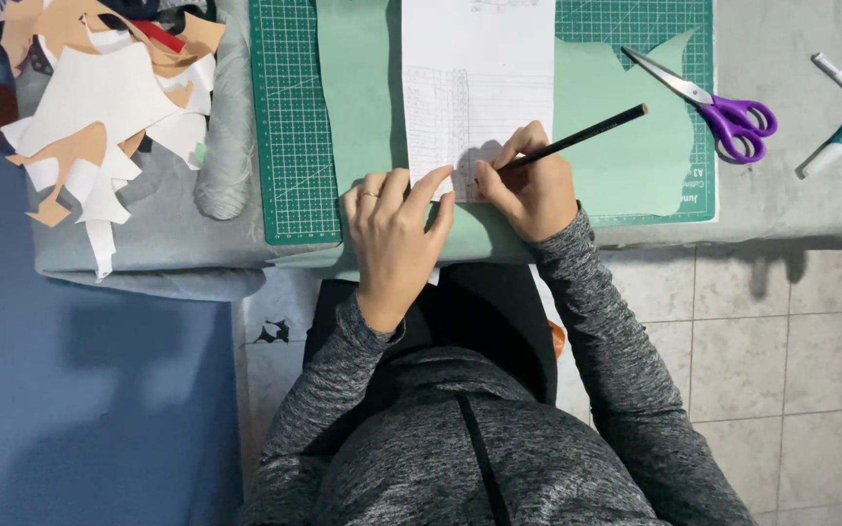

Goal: Tracing eyewear-shaped templates onto green synthetic leather using a pencil on a cutting mat.

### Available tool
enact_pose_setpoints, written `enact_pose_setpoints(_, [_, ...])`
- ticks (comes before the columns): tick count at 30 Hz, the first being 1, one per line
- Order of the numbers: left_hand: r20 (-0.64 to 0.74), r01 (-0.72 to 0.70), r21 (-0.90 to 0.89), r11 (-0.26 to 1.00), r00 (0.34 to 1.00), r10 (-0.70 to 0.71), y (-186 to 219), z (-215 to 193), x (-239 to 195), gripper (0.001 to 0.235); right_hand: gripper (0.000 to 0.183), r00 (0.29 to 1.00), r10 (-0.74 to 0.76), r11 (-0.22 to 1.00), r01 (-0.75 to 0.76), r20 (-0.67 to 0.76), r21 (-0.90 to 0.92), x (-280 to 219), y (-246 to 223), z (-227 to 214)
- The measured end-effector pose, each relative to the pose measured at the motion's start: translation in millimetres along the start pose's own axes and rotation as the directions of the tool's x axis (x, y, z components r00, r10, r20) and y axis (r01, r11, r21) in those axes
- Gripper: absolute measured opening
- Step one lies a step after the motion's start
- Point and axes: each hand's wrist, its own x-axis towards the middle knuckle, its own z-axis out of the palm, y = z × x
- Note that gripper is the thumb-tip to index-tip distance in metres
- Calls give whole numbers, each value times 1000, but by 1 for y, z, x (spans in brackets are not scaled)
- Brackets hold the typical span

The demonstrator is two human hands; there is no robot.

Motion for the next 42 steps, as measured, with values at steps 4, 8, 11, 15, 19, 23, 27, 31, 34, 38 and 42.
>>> enact_pose_setpoints(4, [-4,-2,-10,1000,1000,2,-1,3,-1,19,24,999,-32,996,32,7,-85,-3,8,-1])
enact_pose_setpoints(8, [-7,-2,3,1000,1000,2,-2,3,-1,22,25,1000,-15,999,15,7,-47,-1,14,-2])
enact_pose_setpoints(11, [-21,-8,-1,1000,1000,8,-2,3,-1,23,25,999,-40,999,41,-28,32,1,6,-1])
enact_pose_setpoints(15, [-63,-34,24,999,997,35,0,4,1,32,24,960,-71,976,123,-270,180,0,-6,3])
enact_pose_setpoints(19, [-99,-78,22,997,992,80,-2,7,-5,37,26,881,-173,953,263,-440,151,4,-18,6])
enact_pose_setpoints(23, [-93,19,-369,929,994,-58,3,-4,-8,44,24,830,-165,984,179,-532,-26,4,-25,-6])
enact_pose_setpoints(27, [-45,75,-656,751,989,-138,14,-11,-9,44,78,962,111,987,-77,-251,139,1,-18,-23])
enact_pose_setpoints(31, [-43,58,-673,738,992,-118,29,-11,-14,50,81,947,199,975,-165,-253,150,0,-23,-36])
enact_pose_setpoints(34, [-71,-7,-761,649,995,-72,28,3,-24,54,68,955,229,973,-229,-189,23,-1,-20,-55])
enact_pose_setpoints(38, [-22,-70,-733,676,997,79,28,16,-37,61,52,955,253,954,-220,-154,202,-3,-13,-75])
enact_pose_setpoints(42, [131,-199,-593,780,932,337,24,-4,-19,55,43,934,-26,994,-12,-357,-106,3,-20,-135])
